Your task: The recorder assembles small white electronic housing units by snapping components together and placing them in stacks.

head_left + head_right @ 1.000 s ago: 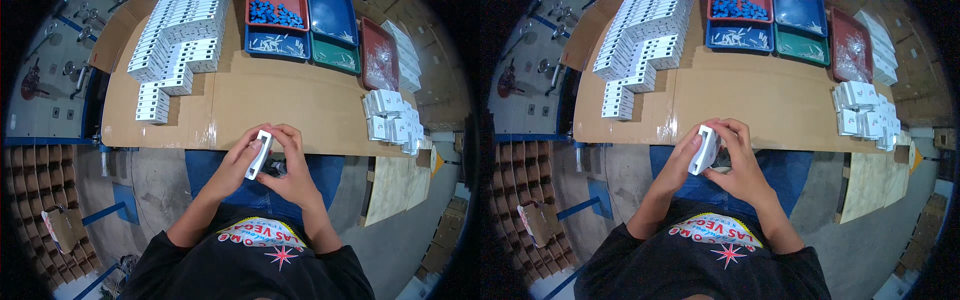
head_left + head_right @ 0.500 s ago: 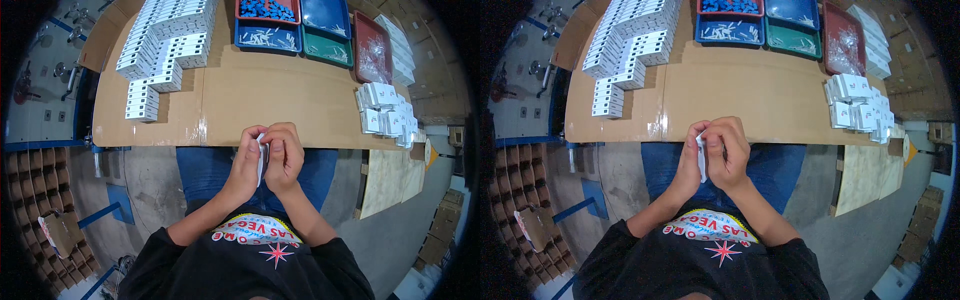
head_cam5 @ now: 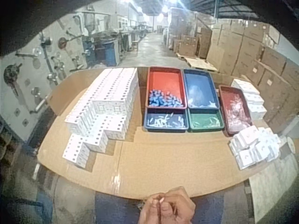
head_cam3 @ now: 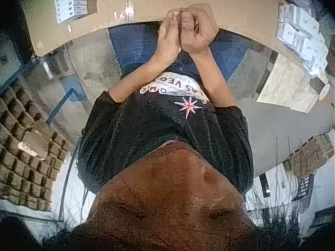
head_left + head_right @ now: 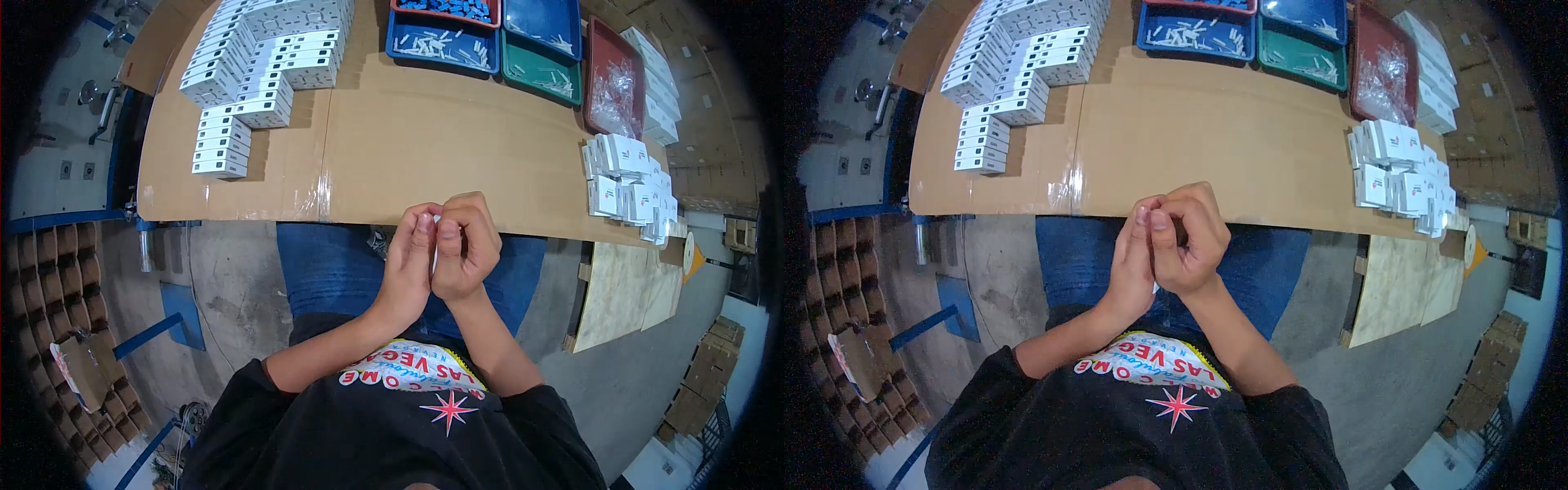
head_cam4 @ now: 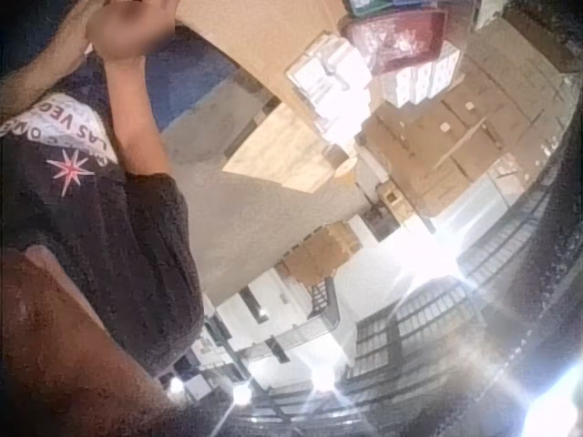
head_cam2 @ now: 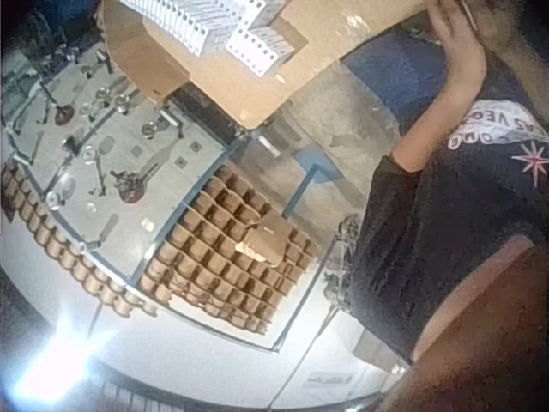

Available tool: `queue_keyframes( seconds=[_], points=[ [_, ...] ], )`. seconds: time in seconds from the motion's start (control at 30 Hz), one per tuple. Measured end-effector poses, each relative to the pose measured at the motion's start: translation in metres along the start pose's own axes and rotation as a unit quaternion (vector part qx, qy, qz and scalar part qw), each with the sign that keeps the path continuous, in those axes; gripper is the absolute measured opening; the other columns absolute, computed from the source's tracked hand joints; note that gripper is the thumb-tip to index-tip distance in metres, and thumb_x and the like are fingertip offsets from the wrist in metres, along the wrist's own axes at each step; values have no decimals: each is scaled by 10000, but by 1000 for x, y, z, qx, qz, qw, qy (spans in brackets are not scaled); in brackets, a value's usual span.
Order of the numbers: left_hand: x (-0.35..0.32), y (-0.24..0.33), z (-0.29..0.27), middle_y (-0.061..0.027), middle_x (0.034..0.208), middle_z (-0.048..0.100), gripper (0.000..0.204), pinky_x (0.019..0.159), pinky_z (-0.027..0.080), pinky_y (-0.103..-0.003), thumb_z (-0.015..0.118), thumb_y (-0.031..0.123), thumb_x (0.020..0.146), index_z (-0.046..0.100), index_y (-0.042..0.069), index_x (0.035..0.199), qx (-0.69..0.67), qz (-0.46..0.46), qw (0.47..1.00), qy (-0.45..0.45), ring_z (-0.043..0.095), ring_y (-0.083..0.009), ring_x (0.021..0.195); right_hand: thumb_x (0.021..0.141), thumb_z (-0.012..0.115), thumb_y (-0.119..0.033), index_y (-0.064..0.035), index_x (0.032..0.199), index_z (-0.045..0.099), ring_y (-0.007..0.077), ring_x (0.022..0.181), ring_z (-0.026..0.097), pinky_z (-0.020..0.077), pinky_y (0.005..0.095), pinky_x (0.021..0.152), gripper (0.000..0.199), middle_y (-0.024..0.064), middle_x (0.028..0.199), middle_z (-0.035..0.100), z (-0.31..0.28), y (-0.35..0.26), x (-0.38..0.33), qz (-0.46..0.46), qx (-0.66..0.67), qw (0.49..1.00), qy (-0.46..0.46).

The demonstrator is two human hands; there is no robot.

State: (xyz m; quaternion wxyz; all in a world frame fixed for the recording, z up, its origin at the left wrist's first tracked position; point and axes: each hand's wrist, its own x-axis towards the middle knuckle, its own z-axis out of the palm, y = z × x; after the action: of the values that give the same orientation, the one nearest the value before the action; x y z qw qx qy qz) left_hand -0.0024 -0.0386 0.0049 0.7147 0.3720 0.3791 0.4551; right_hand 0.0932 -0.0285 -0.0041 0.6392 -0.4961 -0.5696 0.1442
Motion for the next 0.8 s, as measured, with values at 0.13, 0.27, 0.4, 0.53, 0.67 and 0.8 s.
queue_keyframes(
  seconds=[0.13, 0.27, 0.4, 0.53, 0.67, 0.8],
  points=[
    [0, -4, 3, -41, 1097, 593, 374, 940, 447, -239, 393, 333, 1137, 549, 9, 1239, -47, -7, 999, 10, 536, -89, 1039, 919, 676, -78, 12, 818, 600, 219, 678, 546, 424, 302, 563, 155, 123, 784, 604, 0, 3, -2, -7, 3, 1000, 13],
    [0, -10, 1, -42, 1108, 603, 360, 932, 454, -238, 419, 309, 1133, 563, -1, 1246, -82, -26, 996, 24, 542, -88, 1033, 894, 697, -59, 7, 811, 595, 215, 667, 541, 421, 300, 556, 147, 119, 780, 601, 1, 3, -1, -9, -6, 1000, 9],
    [-1, -15, -5, -41, 1107, 601, 351, 922, 461, -241, 422, 302, 1132, 561, 2, 1251, -94, -26, 995, 19, 547, -93, 1020, 865, 722, -47, 4, 799, 592, 207, 651, 539, 424, 301, 546, 155, 111, 772, 599, 1, 0, -2, 23, -16, 1000, -11],
    [0, -19, -11, -65, 1191, 606, 475, 997, 455, -297, 337, 398, 1134, 534, 21, 1346, -57, -42, 997, -5, 569, -141, 1124, 864, 737, -84, 4, 868, 611, 231, 706, 574, 472, 328, 605, 154, 124, 822, 613, 0, -3, -4, 38, -43, 998, -26],
    [9, -1, -15, -99, 1182, 628, 585, 983, 485, -325, 283, 522, 1108, 517, 45, 1351, -143, -100, 985, 6, 609, -188, 1112, 855, 757, -135, 6, 1047, 635, 297, 923, 646, 528, 377, 807, 268, 173, 1028, 654, -10, -3, 10, -16, -66, 998, 17],
    [25, 25, -49, -197, 1280, 647, 610, 1035, 504, -523, 297, 544, 1077, 541, 65, 1364, -344, -238, 902, -103, 644, -316, 1187, 773, 828, -213, -36, 1366, 588, 393, 1412, 462, 367, 460, 1154, 663, 236, 1513, 479, -44, -11, 21, 74, -18, 980, -185]
  ],
)
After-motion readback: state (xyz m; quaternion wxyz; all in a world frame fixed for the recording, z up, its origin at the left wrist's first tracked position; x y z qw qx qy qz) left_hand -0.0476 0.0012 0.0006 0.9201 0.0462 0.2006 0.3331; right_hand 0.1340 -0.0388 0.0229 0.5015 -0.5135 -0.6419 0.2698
